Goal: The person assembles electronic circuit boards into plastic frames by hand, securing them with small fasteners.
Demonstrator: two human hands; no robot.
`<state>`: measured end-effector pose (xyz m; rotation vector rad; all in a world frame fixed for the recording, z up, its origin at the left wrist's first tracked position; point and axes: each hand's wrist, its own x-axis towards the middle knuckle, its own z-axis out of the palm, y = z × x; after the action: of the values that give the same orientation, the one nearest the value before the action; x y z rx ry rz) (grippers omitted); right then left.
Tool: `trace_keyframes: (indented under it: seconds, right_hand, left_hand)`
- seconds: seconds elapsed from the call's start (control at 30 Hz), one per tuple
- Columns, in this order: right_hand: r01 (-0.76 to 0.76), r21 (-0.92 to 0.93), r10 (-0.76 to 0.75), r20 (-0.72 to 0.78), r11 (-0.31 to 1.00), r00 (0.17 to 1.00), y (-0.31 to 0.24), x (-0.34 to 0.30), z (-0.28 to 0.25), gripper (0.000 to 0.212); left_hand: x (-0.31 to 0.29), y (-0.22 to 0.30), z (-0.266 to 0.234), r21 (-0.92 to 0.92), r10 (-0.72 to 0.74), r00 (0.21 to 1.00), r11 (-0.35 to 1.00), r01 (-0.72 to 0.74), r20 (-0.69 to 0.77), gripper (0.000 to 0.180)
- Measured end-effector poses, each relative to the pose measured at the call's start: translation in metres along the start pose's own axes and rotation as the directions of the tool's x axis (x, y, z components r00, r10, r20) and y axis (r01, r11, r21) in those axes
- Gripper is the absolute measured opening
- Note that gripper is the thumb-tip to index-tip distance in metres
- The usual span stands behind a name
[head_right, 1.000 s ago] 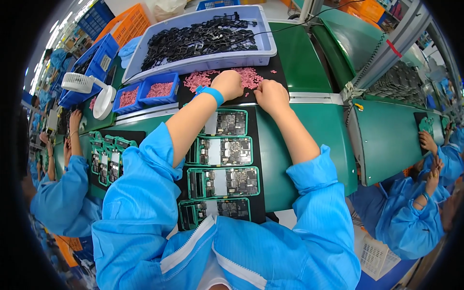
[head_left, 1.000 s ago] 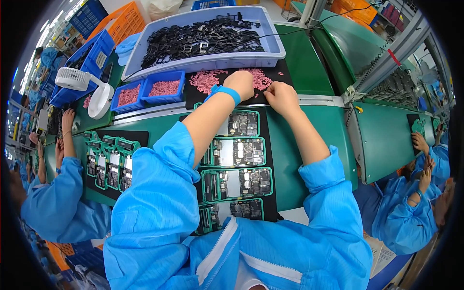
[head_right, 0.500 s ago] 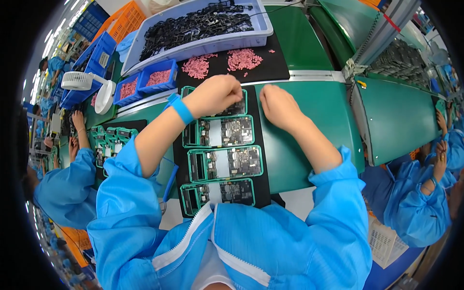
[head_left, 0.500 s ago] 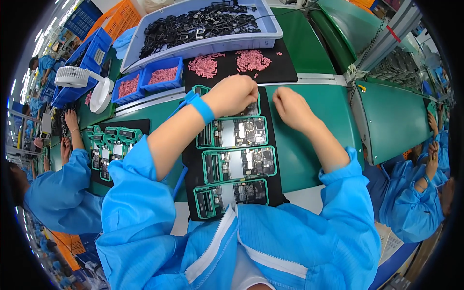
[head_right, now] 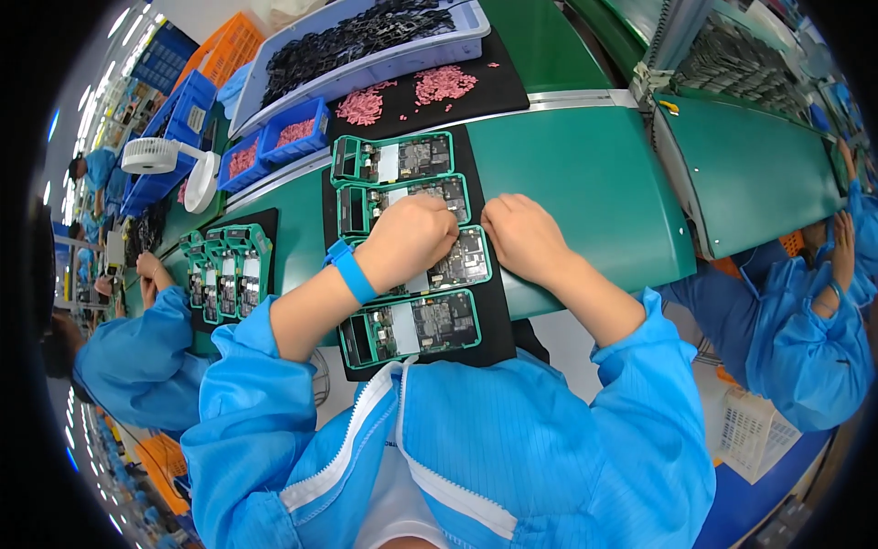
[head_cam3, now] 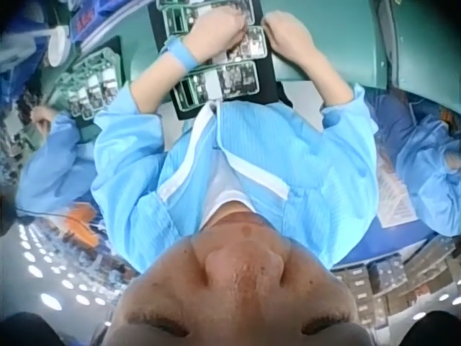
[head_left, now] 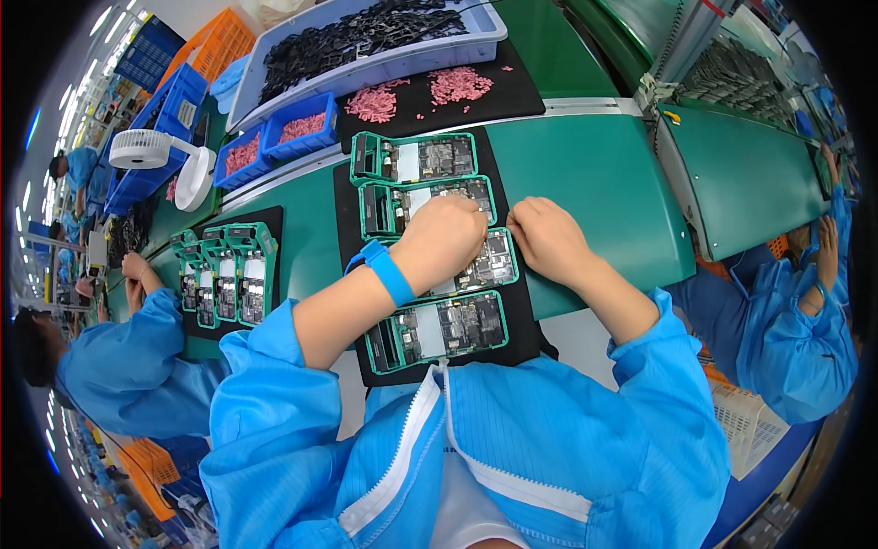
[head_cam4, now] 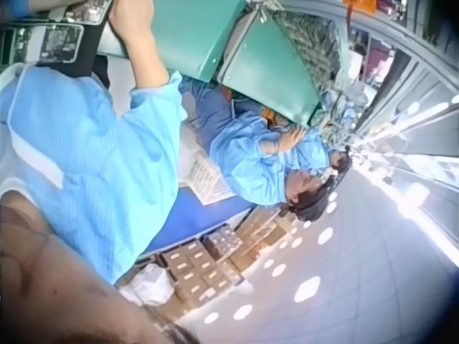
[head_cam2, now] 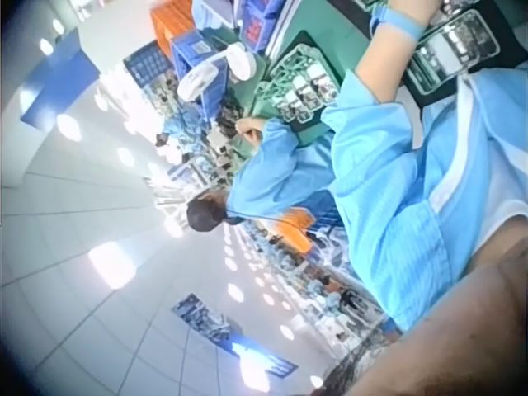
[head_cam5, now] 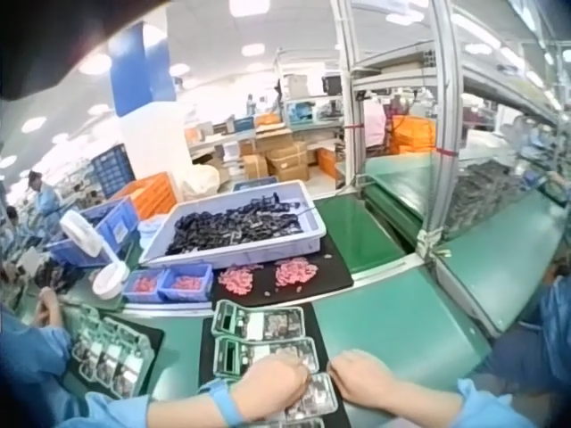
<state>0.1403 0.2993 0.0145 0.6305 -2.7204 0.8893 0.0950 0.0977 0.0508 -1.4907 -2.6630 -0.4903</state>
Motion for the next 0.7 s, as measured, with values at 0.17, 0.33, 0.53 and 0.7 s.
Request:
trace_keyframes:
  seconds: [0.17,0.33,0.53,0.7]
  right_hand:
    - [0.025,0.004,-0.025,-0.057,1.000,0.998,0.002,-0.004,0.004,0.006]
    - [-0.015,-0.025,0.013,-0.060,1.000,0.998,-0.002,-0.003,0.006,0.007]
    - [-0.019,-0.049,0.016,-0.056,0.999,0.998,-0.001,-0.003,0.006,0.007]
    - [-0.006,-0.042,0.005,-0.027,0.999,1.000,0.000,-0.006,0.005,0.007]
  left_hand:
    - [-0.002,0.014,0.003,0.148,0.017,0.998,0.989,-0.007,-0.066,0.004]
    - [-0.005,0.011,0.006,0.069,-0.040,0.996,0.997,0.045,-0.079,0.003]
    - [-0.010,0.011,-0.002,0.195,0.088,0.996,0.977,-0.083,-0.017,0.005]
    - [-0.016,0.016,-0.006,0.281,0.201,0.976,0.934,-0.218,0.087,0.012]
